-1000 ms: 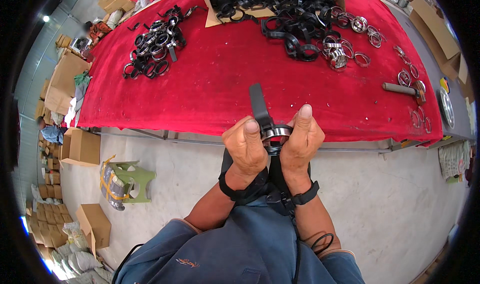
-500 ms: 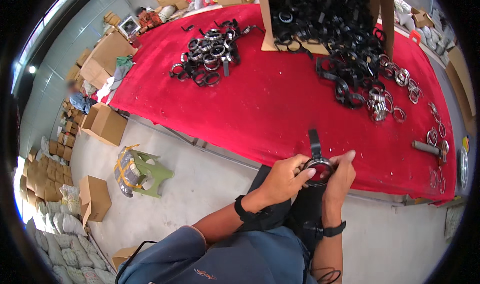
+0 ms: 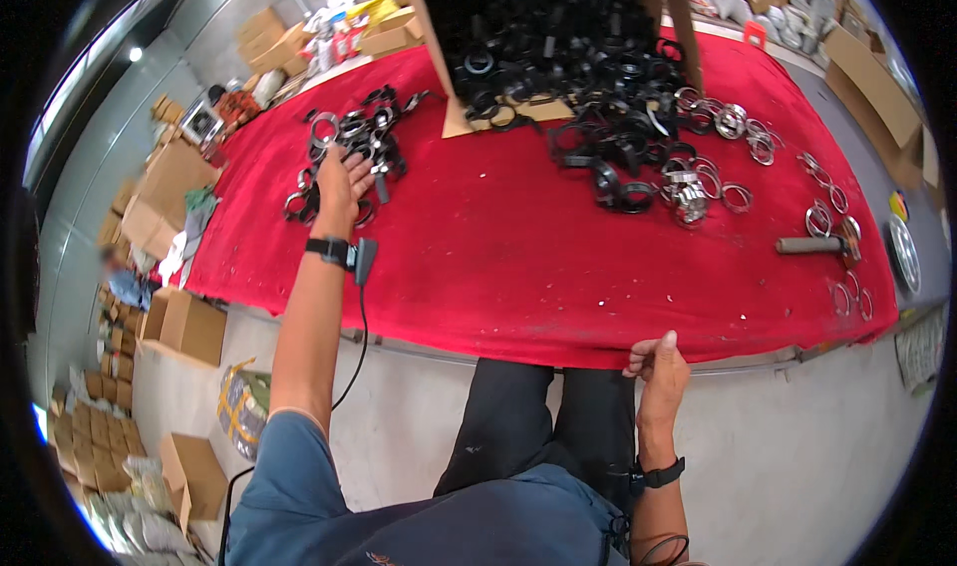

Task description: Assemble black plastic rings with metal inner components.

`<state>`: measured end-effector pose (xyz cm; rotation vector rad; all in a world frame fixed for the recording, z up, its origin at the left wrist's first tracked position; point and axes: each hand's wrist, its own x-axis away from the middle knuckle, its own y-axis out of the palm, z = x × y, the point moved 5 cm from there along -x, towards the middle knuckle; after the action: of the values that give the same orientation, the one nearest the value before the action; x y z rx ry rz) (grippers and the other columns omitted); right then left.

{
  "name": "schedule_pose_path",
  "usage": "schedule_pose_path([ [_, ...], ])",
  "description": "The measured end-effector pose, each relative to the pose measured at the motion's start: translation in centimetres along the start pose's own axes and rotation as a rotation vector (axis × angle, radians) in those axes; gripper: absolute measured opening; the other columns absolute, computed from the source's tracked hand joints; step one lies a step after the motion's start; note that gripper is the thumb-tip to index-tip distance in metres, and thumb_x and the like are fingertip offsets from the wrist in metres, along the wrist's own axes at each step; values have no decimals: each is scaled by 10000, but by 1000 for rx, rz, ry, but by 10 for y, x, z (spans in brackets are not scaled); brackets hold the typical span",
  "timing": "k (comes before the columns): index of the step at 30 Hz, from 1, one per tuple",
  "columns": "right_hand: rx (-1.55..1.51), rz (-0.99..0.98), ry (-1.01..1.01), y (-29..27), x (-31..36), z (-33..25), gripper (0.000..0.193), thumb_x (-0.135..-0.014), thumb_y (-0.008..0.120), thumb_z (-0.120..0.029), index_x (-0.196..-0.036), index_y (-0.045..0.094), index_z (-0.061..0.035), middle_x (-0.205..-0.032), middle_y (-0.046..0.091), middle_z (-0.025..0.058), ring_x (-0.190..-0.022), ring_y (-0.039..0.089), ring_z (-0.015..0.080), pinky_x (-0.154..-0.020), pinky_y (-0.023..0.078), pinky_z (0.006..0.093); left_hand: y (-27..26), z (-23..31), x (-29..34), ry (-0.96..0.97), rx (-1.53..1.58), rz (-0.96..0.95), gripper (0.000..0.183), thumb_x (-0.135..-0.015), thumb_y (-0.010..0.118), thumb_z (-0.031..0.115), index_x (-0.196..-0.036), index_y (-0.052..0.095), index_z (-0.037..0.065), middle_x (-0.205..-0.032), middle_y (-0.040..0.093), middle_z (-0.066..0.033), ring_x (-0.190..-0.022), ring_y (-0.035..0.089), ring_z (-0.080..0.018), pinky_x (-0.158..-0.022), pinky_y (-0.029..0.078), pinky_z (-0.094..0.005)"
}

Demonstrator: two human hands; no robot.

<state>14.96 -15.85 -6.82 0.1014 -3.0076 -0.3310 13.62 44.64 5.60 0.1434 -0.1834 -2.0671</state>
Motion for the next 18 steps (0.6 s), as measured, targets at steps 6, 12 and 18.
schedule_pose_path([
  [6, 77, -1, -44, -16, -30, -6, 685, -1138, 477, -578, -910, 693, 32, -801, 659, 79, -709, 617, 144, -658, 552, 304, 149, -99, 84, 156, -428, -451, 403, -1000, 736, 193, -1338, 679, -18, -1047, 767, -114, -835, 746, -170, -606, 616, -317],
  [12, 664, 171, -374, -26, -137, -60, 368, -912, 848, -246, -1109, 710, 33, -928, 719, 161, -873, 710, 257, -825, 581, 411, 286, -109, 191, 622, -619, -822, 596, -905, 832, 197, -1454, 635, 73, -1473, 619, -211, -914, 764, -240, -878, 613, -392],
  [18, 1027, 150, -682, -12, -234, -76, 643, -809, 902, -219, -1364, 658, -5, -1244, 711, 226, -1182, 674, 414, -1041, 527, 494, 337, -118, 244, 851, -868, -882, 480, -908, 810, 195, -1364, 690, 106, -1456, 599, -220, -1167, 693, -435, -985, 579, -487],
])
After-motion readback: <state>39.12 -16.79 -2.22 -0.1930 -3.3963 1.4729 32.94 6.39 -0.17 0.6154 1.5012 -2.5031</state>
